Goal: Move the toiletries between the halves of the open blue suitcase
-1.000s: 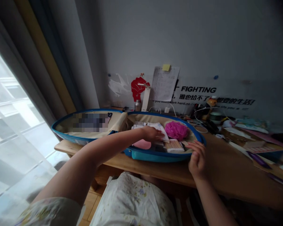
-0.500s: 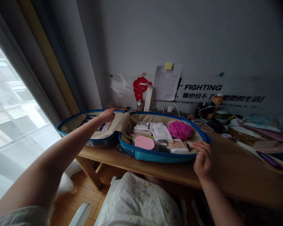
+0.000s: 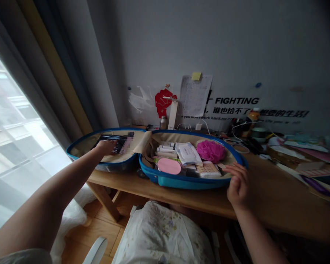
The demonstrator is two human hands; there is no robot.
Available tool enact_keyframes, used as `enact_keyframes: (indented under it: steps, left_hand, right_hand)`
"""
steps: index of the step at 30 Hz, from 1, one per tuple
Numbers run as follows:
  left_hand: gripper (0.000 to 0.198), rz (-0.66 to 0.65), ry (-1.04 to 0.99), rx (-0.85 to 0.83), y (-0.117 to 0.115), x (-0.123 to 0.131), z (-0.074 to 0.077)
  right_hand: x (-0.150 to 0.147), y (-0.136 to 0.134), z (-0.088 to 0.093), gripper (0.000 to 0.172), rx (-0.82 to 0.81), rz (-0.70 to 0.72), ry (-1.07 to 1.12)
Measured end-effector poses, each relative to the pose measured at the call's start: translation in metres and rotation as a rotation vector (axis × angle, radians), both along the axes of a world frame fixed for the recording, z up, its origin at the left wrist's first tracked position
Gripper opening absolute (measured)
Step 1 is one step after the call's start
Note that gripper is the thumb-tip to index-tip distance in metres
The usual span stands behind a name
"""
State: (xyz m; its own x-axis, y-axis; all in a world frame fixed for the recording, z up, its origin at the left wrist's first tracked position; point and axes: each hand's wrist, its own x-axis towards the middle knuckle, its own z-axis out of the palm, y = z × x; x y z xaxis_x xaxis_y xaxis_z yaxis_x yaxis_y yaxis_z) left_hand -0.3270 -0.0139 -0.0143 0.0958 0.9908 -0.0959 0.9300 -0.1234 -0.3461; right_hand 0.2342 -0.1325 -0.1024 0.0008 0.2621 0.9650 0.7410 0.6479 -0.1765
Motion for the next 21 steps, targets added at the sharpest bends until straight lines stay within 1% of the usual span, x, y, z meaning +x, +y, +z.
enact_keyframes:
  steps: [1, 3, 7, 11, 14, 17, 19, 21]
  left_hand:
    - [0.073, 0.012, 0.010, 0.002, 0.000, 0.002, 0.000]
    - [0.077, 0.042, 0.030, 0.008, -0.002, 0.008, -0.001]
    - [0.074, 0.079, 0.021, 0.041, -0.008, 0.018, 0.001]
    - [0.064, 0.143, -0.014, 0.095, -0.015, 0.023, 0.010]
    - [0.055, 0.193, -0.042, 0.147, -0.020, 0.025, 0.022]
    - [0.051, 0.215, -0.067, 0.195, -0.028, 0.029, 0.039]
    - [0.050, 0.190, -0.083, 0.234, -0.036, 0.034, 0.054]
    - [0.051, 0.102, -0.109, 0.295, -0.047, 0.043, 0.071]
  right_hand:
    - [-0.001, 0.000, 0.001, 0.035, 0.004, 0.000, -0.002]
    - [-0.001, -0.001, 0.002, 0.035, 0.008, -0.005, -0.010]
    - [-0.001, -0.002, 0.003, 0.035, 0.003, -0.015, -0.031]
    - [0.001, -0.002, 0.001, 0.036, -0.017, -0.022, -0.019]
    - [0.001, -0.002, 0.000, 0.038, -0.045, -0.018, -0.006]
    - [0.001, -0.002, 0.000, 0.037, -0.047, -0.003, -0.008]
    - [0.001, -0.003, 0.000, 0.036, -0.039, 0.007, -0.010]
    - [0.001, -0.002, 0.000, 0.036, -0.037, 0.006, -0.005]
